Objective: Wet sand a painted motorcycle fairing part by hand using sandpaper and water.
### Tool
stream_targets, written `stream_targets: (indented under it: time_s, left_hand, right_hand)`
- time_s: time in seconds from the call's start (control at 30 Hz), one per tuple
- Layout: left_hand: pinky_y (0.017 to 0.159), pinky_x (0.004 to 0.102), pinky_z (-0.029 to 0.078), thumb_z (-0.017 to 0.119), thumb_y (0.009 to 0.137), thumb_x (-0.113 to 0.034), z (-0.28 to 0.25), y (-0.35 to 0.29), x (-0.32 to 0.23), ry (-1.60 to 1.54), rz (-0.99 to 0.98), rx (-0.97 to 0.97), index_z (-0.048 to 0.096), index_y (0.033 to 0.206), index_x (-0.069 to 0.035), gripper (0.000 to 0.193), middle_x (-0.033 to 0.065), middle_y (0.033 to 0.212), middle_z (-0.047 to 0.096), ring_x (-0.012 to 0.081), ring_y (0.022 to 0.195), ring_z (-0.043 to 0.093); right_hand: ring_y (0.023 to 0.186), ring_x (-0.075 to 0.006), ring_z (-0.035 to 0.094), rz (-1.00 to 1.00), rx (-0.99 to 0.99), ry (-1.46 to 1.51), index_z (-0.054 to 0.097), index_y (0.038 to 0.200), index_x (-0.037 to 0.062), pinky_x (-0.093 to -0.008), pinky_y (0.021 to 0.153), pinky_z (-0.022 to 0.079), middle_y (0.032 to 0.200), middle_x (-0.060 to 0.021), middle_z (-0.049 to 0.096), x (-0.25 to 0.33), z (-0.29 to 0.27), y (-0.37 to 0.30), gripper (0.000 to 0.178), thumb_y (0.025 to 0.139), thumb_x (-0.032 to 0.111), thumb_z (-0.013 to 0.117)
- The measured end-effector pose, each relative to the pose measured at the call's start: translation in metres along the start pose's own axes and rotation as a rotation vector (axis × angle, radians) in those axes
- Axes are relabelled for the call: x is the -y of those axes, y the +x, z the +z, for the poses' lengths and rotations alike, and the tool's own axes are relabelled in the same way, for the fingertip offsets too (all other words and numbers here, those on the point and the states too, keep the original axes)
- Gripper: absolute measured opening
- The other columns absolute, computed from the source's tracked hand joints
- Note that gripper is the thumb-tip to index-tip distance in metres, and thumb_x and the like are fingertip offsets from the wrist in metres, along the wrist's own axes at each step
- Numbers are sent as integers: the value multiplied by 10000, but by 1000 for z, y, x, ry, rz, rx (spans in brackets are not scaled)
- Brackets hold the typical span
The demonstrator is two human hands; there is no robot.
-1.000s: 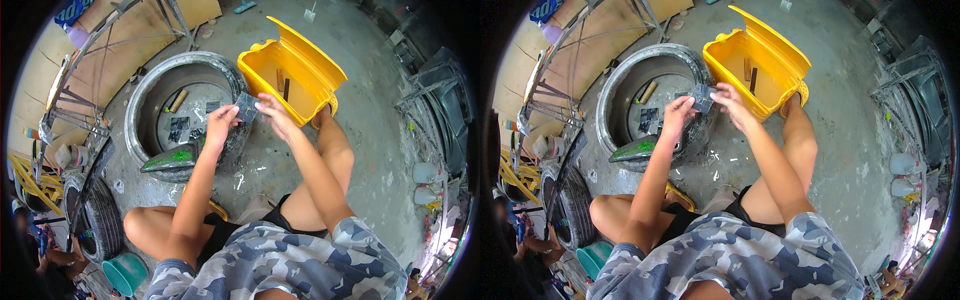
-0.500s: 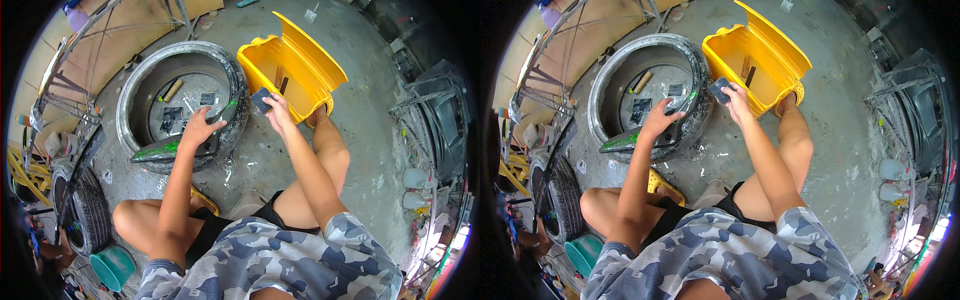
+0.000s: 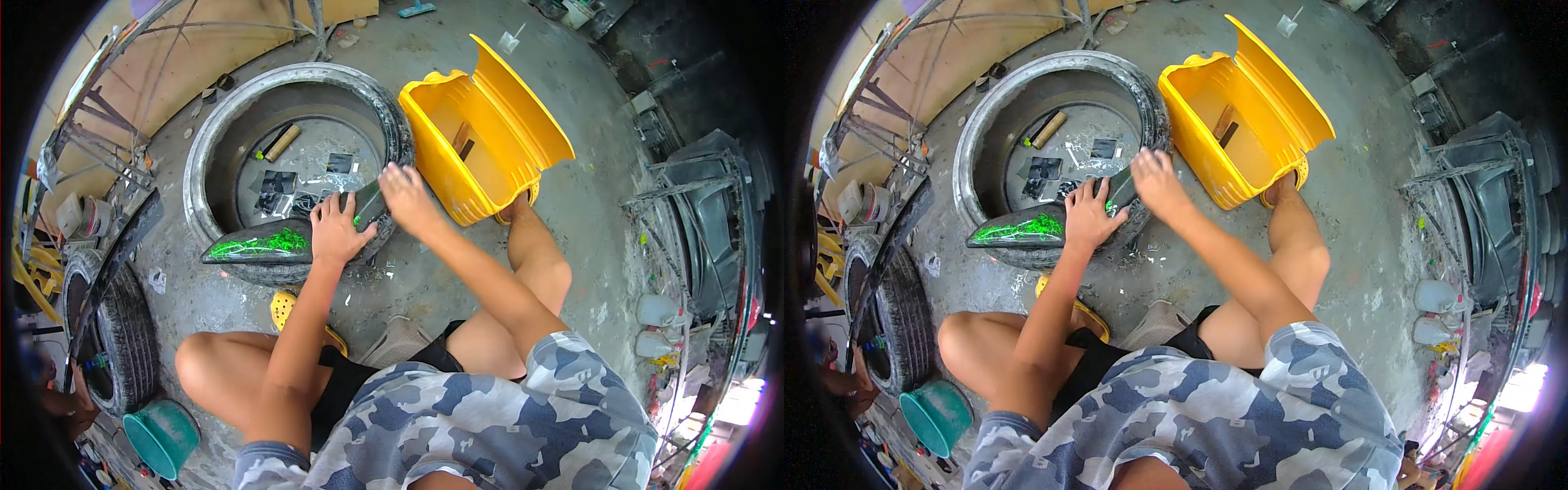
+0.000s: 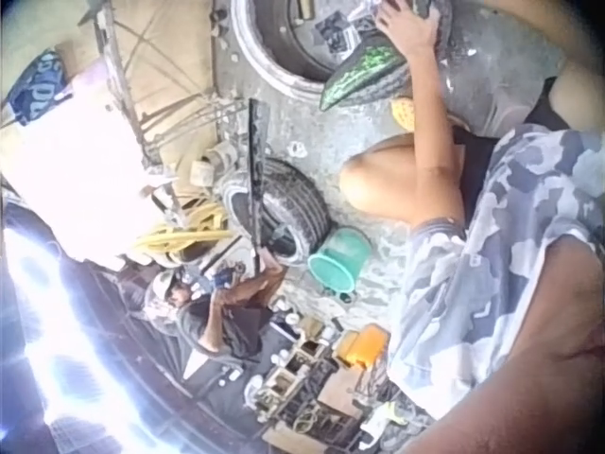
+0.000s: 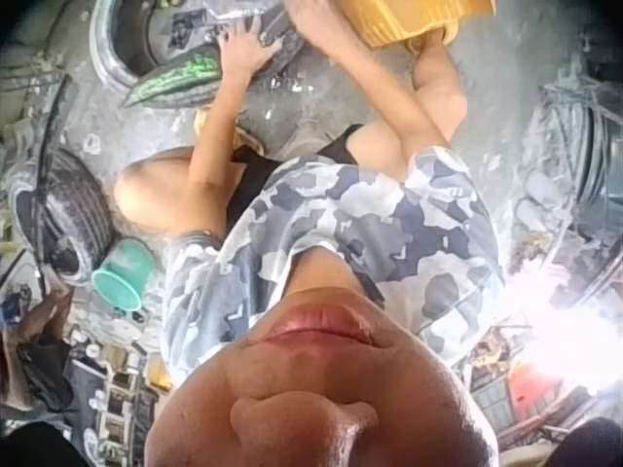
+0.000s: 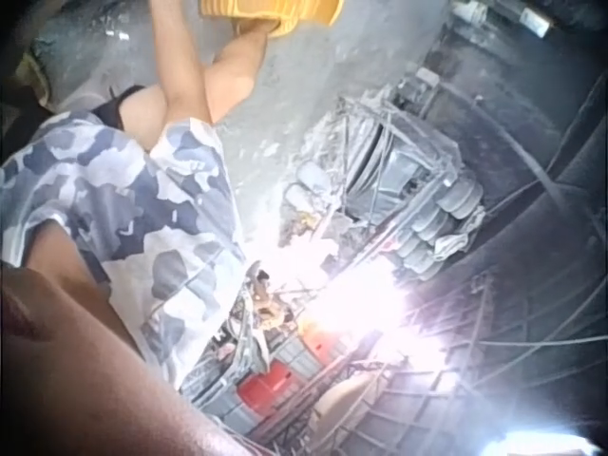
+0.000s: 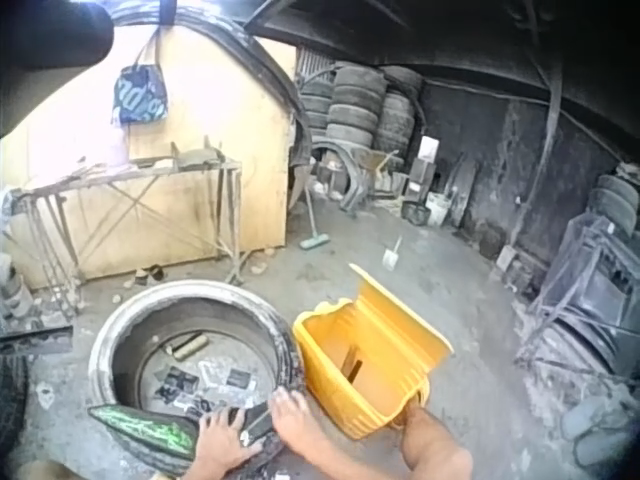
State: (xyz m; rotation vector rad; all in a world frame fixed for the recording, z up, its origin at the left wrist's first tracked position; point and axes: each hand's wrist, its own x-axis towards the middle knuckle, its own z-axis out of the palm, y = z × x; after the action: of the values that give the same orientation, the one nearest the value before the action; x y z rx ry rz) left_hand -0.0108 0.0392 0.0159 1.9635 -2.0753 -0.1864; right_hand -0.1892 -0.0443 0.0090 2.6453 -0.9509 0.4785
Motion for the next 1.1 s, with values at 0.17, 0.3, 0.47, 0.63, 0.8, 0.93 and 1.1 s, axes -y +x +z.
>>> stream_targets:
  time_s: [0.17,0.3,0.47,0.63,0.8,0.93,1.1]
  left_hand:
    - [1067,480,284,575,803,-635,-2,0,-6,-18,-33,-36,515,1332,-66,779,207,1329,499,329,1266,429]
    - [1069,481,278,563,823,-625,-3,2,-7,14,-35,-39,500,1345,-68,766,203,1336,494,324,1271,427]
    - [1085,469,258,552,825,-622,-3,6,-11,17,-46,-10,493,1354,-75,763,192,1359,483,315,1286,412]
    - [1085,472,260,568,818,-603,-2,-1,1,47,-55,-16,488,1360,-71,764,189,1342,488,315,1274,421]
    - [1087,516,242,567,804,-622,-5,2,-7,18,-93,32,473,1374,-87,787,162,1376,465,290,1306,402]
    - [1069,597,234,571,792,-630,-8,-1,-6,61,-163,83,455,1393,-116,799,129,1397,446,263,1320,389]
    - [1049,632,248,571,779,-641,-2,4,-12,78,-157,97,438,1398,-112,824,138,1420,428,305,1333,368]
  right_hand:
    - [1173,-331,558,13,66,-121,585,1120,-106,-410,1060,385,1180,-249,609,-20,-13,13,376,843,129,488]
    - [1133,-346,582,-47,84,-89,576,1105,-126,-393,1048,396,1125,-278,620,9,-19,-1,384,833,132,496]
    - [1068,-325,613,32,77,-251,624,1028,-114,-399,1010,419,1034,-243,664,-34,-18,20,366,798,157,534]
    - [1028,-313,620,-150,48,-45,622,1039,-114,-401,966,456,998,-236,661,31,-19,12,391,763,153,552]
    - [995,-312,619,57,146,-132,609,1029,-105,-398,960,453,1003,-236,643,4,-22,18,351,761,109,535]
    - [1041,-328,609,-122,21,28,606,1049,-97,-418,977,444,1067,-246,640,28,-21,6,342,804,122,513]
    - [1063,-354,595,45,87,-143,564,1104,-127,-403,983,438,1096,-267,621,8,-15,16,382,829,129,492]
